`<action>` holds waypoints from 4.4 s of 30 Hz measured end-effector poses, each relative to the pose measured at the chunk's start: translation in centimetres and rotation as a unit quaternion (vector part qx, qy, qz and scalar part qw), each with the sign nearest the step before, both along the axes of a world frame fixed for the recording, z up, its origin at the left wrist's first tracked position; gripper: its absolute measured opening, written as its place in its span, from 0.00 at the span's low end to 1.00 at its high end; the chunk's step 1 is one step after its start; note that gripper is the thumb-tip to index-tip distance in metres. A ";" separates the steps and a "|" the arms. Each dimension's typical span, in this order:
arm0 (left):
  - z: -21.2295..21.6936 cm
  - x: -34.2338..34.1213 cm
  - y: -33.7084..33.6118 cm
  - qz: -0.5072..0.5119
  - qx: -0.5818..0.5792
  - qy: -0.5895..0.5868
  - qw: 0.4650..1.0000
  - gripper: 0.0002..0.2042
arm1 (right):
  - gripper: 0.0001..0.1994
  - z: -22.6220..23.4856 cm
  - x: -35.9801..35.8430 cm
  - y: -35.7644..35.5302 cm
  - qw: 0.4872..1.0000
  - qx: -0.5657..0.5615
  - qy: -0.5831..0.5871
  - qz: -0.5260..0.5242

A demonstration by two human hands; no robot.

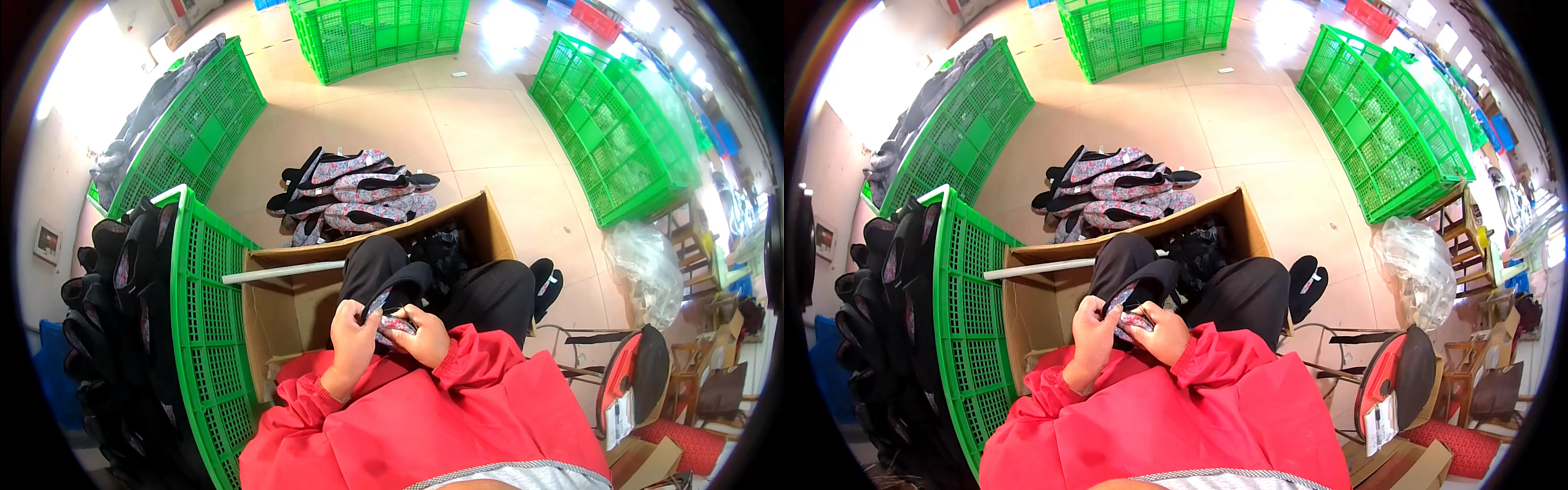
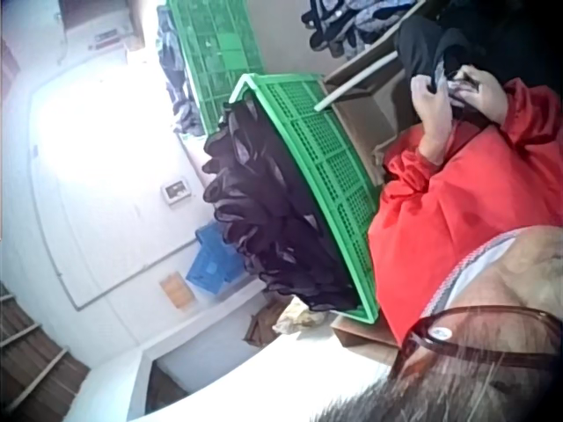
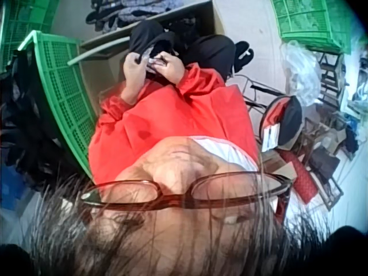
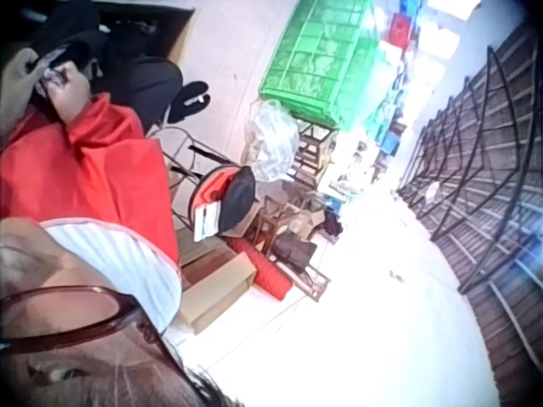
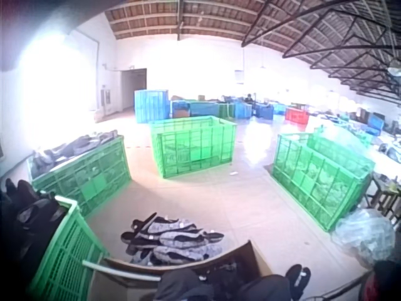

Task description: The person sits on the floor and uses scissors to trim loose threads and fabric edges from black slippers. They handle the slippers one at a time, picking them from a cardboard box, cutting the excess material, and placing the finished items into a green plastic crate.

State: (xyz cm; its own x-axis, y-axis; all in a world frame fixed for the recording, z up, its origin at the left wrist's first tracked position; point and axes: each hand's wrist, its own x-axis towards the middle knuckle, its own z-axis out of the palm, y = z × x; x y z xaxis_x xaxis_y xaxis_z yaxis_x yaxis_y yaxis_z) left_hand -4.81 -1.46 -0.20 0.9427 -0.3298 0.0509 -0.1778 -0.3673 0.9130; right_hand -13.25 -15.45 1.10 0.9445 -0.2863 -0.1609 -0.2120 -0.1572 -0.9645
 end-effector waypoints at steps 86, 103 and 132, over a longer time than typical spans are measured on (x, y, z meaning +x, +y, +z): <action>0.0 5.6 1.3 0.121 0.054 -0.251 0.959 0.14 | 0.14 -0.9 7.2 -0.9 0.941 0.330 0.016 -0.069; 2.1 6.0 1.1 0.009 0.055 -0.335 0.941 0.13 | 0.23 -1.3 7.1 -1.9 0.943 0.334 0.001 0.008; 3.3 2.5 0.6 -0.060 0.190 -0.324 0.925 0.18 | 0.15 -4.8 7.1 -4.1 0.999 0.027 -0.020 -0.029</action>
State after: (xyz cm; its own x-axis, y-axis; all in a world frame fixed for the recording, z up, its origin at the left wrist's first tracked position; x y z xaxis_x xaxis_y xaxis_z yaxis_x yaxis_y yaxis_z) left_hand -2.27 -0.84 3.07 0.7100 -0.5409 0.4509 -0.7029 -0.5821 0.4086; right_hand -6.11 -19.52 -3.71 0.9329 -0.3322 -0.1392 -0.1798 -0.0943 -0.9792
